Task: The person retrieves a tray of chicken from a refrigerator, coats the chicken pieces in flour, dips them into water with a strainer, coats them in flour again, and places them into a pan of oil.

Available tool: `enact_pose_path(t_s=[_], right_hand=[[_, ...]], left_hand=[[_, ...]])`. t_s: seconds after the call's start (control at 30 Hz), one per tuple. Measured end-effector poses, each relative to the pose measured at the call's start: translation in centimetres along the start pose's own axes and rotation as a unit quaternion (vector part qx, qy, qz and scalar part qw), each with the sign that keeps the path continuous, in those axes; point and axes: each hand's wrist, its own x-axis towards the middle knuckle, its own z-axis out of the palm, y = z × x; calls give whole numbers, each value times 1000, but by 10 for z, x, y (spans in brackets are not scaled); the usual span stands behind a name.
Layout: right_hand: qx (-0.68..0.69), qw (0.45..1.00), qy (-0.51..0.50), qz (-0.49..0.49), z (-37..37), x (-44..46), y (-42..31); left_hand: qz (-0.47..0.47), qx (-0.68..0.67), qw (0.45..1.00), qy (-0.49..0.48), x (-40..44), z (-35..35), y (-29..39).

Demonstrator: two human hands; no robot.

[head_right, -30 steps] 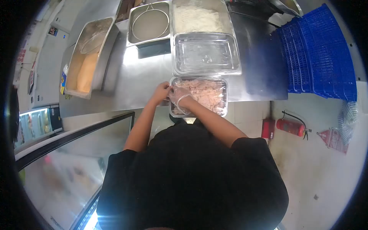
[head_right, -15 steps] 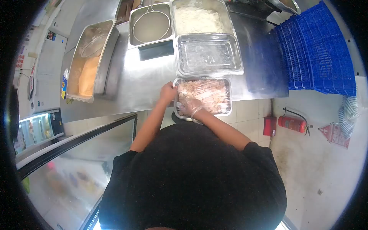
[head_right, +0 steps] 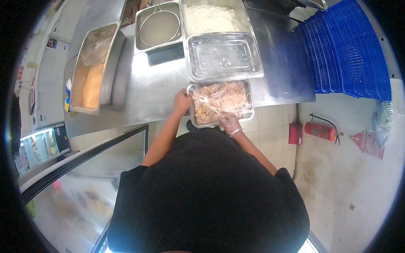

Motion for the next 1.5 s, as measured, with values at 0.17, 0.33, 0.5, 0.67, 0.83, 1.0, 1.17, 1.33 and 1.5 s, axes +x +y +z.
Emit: enact_pose_path(t_s=[0.17, 0.33, 0.5, 0.67, 0.83, 1.0, 1.17, 1.33, 1.5], right_hand=[[-191, 968, 64, -150, -28, -15, 25], [169, 963, 162, 133, -71, -33, -13], [238, 942, 202, 127, -96, -30, 3], [205, 936, 261, 117, -112, -30, 27], [77, 959, 273, 31, -158, -28, 136], [303, 879, 340, 143, -179, -33, 99], [-22, 893, 333, 301, -208, -33, 94], [-63, 927, 347, 132, -234, -13, 105], [-195, 979, -53, -31, -38, 27, -106]], left_hand=[[28, 22, 999, 6, -1, -3, 1], [7, 30, 1000, -7, -4, -7, 6], [9, 33, 999, -7, -4, -6, 7], [6, 36, 999, -7, -7, -7, 10], [4, 46, 999, -19, -6, -8, 9], [0, 48, 998, -36, -6, -12, 10], [8, 27, 999, -40, -4, -10, 7], [-32, -39, 997, -64, -7, -16, 9], [-117, -177, 967, -139, -2, -13, -2]])
